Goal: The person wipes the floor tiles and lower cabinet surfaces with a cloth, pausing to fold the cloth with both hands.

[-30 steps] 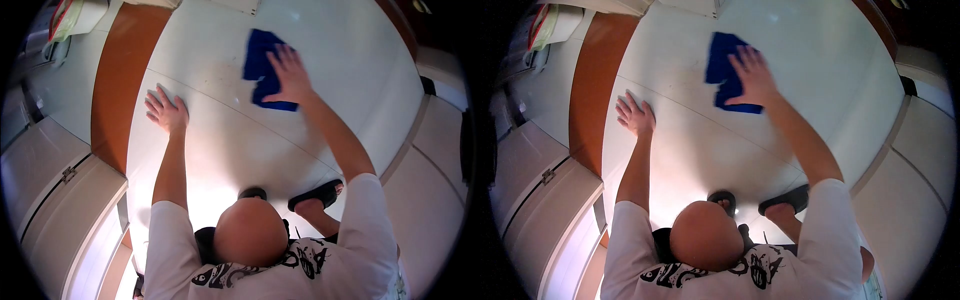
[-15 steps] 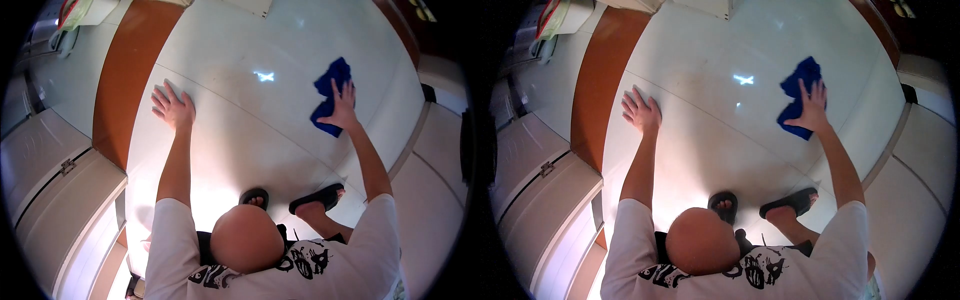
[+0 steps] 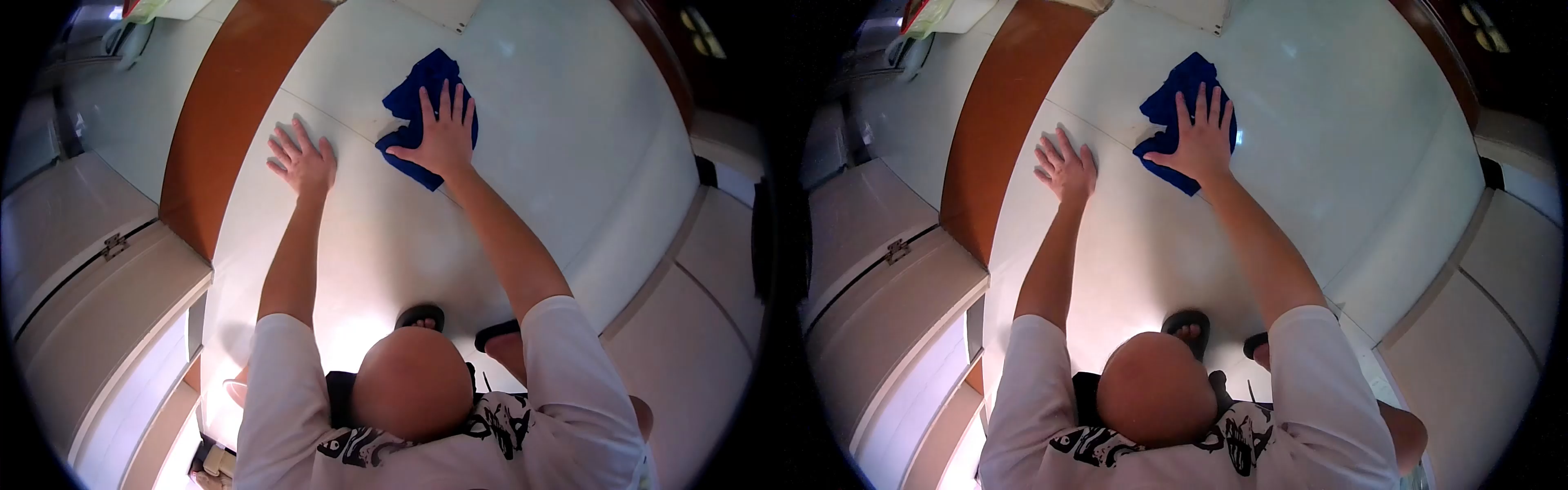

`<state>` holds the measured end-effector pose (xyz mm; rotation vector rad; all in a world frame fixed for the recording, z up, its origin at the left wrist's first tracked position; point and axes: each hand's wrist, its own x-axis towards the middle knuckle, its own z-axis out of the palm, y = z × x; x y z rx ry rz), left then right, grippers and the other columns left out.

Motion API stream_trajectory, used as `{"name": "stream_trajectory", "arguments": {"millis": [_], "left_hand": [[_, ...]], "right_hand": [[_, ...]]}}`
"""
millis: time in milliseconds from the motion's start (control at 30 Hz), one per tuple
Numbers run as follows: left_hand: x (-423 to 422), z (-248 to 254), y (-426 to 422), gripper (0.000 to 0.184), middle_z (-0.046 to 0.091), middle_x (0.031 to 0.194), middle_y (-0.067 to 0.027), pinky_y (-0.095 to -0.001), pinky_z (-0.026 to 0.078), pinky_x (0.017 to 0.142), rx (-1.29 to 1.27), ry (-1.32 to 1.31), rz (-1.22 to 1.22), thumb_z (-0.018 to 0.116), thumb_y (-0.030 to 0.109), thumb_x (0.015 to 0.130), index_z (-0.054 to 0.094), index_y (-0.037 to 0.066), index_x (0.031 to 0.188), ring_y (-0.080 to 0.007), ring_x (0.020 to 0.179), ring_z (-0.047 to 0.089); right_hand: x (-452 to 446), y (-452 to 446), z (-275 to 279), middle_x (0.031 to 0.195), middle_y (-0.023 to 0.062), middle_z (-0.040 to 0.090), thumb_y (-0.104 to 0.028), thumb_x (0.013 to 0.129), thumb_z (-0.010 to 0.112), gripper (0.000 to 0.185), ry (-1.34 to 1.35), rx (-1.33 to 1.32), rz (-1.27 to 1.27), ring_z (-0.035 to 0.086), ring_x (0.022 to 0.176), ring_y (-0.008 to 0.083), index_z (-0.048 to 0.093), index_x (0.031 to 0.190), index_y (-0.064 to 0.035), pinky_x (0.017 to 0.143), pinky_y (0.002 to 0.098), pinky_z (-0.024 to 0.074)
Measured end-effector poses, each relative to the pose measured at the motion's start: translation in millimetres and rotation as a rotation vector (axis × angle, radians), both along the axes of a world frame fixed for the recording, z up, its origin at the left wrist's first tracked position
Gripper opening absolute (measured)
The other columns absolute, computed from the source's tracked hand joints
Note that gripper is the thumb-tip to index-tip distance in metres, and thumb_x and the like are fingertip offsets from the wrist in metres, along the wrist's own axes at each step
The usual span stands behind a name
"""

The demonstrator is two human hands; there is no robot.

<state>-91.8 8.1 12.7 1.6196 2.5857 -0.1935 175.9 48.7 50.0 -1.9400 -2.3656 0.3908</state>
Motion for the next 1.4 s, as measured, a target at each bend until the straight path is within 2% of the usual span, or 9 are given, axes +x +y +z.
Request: {"name": "stream_trajectory", "arguments": {"millis": [100, 200, 267, 367, 467, 667, 1033, 1267, 1400], "left_hand": [[-44, 17, -6, 0.071, 0.016, 0.175, -0.0152, -0.0597, 0.006, 0.128, -0.028, -0.080, -0.108, 0.041, 0.052, 0.105, 0.025, 0.025, 0.168, -0.0350, 0.162, 0.009], [-99, 2, -46, 0.071, 0.016, 0.176, -0.0104, -0.0620, 0.007, 0.128, 0.213, 0.147, 0.060, 0.041, 0.054, 0.106, 0.024, 0.026, 0.168, -0.0296, 0.162, 0.014], [-134, -17, -79, 0.072, 0.012, 0.177, -0.0109, -0.0632, 0.009, 0.127, 0.239, 0.254, 0.200, 0.040, 0.056, 0.106, 0.020, 0.029, 0.169, -0.0319, 0.162, 0.012], [-142, -13, -77, 0.073, 0.011, 0.176, -0.0160, -0.0633, 0.006, 0.127, 0.127, 0.024, 0.440, 0.039, 0.053, 0.106, 0.018, 0.026, 0.170, -0.0351, 0.163, 0.006], [-138, -2, -85, 0.073, 0.009, 0.177, -0.0156, -0.0626, 0.007, 0.127, 0.084, 0.020, 0.441, 0.038, 0.053, 0.106, 0.017, 0.026, 0.170, -0.0353, 0.163, 0.006], [-143, -11, -78, 0.073, 0.010, 0.176, -0.0160, -0.0642, 0.009, 0.126, 0.123, 0.034, 0.411, 0.038, 0.053, 0.105, 0.018, 0.026, 0.170, -0.0357, 0.163, 0.007], [-141, -13, -80, 0.073, 0.010, 0.177, -0.0156, -0.0648, 0.012, 0.125, 0.116, 0.066, 0.402, 0.037, 0.055, 0.106, 0.016, 0.028, 0.170, -0.0365, 0.162, 0.008], [-142, -11, -81, 0.073, 0.010, 0.177, -0.0153, -0.0648, 0.011, 0.125, 0.109, 0.066, 0.396, 0.037, 0.055, 0.106, 0.016, 0.029, 0.170, -0.0366, 0.162, 0.008], [-141, -13, -80, 0.073, 0.010, 0.177, -0.0150, -0.0648, 0.011, 0.125, 0.123, 0.066, 0.400, 0.038, 0.055, 0.105, 0.016, 0.029, 0.170, -0.0364, 0.162, 0.008]], "right_hand": [[0, 4, 3, 0.171, 0.0286, 0.018, -0.093, 0.071, 0.062, 0.131, -0.057, -0.027, -0.003, 0.009, 0.159, 0.0493, 0.026, 0.167, -0.0114, 0.127, 0.0640, 0.0027], [-1, 3, 4, 0.171, 0.0285, 0.018, -0.093, 0.072, 0.061, 0.131, -0.075, -0.032, -0.012, 0.009, 0.160, 0.0490, 0.026, 0.167, -0.0115, 0.127, 0.0639, 0.0032], [-3, 3, 7, 0.171, 0.0284, 0.018, -0.093, 0.072, 0.061, 0.130, -0.102, -0.051, -0.012, 0.009, 0.160, 0.0486, 0.027, 0.167, -0.0113, 0.127, 0.0635, 0.0035], [2, -1, -5, 0.171, 0.0291, 0.019, -0.089, 0.073, 0.066, 0.126, -0.017, 0.035, 0.001, 0.012, 0.159, 0.0492, 0.031, 0.165, -0.0102, 0.127, 0.0641, 0.0072], [22, -32, -20, 0.169, 0.0298, 0.022, -0.081, 0.074, 0.072, 0.122, 0.074, 0.148, 0.017, 0.015, 0.158, 0.0503, 0.033, 0.164, -0.0087, 0.126, 0.0647, 0.0110], [78, -110, -1, 0.166, 0.0358, 0.023, -0.071, 0.074, 0.081, 0.125, 0.076, -0.015, -0.065, 0.015, 0.156, 0.0547, 0.026, 0.166, -0.0082, 0.124, 0.0662, 0.0121], [-76, 8, -30, 0.166, 0.0379, 0.021, -0.082, 0.075, 0.070, 0.123, 0.150, 0.176, -0.137, 0.014, 0.155, 0.0561, 0.032, 0.163, -0.0031, 0.124, 0.0675, 0.0092], [-42, -20, -19, 0.169, 0.0320, 0.019, -0.059, 0.081, 0.081, 0.112, 0.209, 0.077, -0.103, 0.014, 0.158, 0.0500, 0.030, 0.164, -0.0043, 0.126, 0.0631, 0.0100], [-3, -56, -15, 0.168, 0.0333, 0.020, -0.062, 0.081, 0.080, 0.115, 0.149, -0.013, -0.181, 0.012, 0.158, 0.0515, 0.025, 0.165, -0.0049, 0.126, 0.0637, 0.0091]]}}
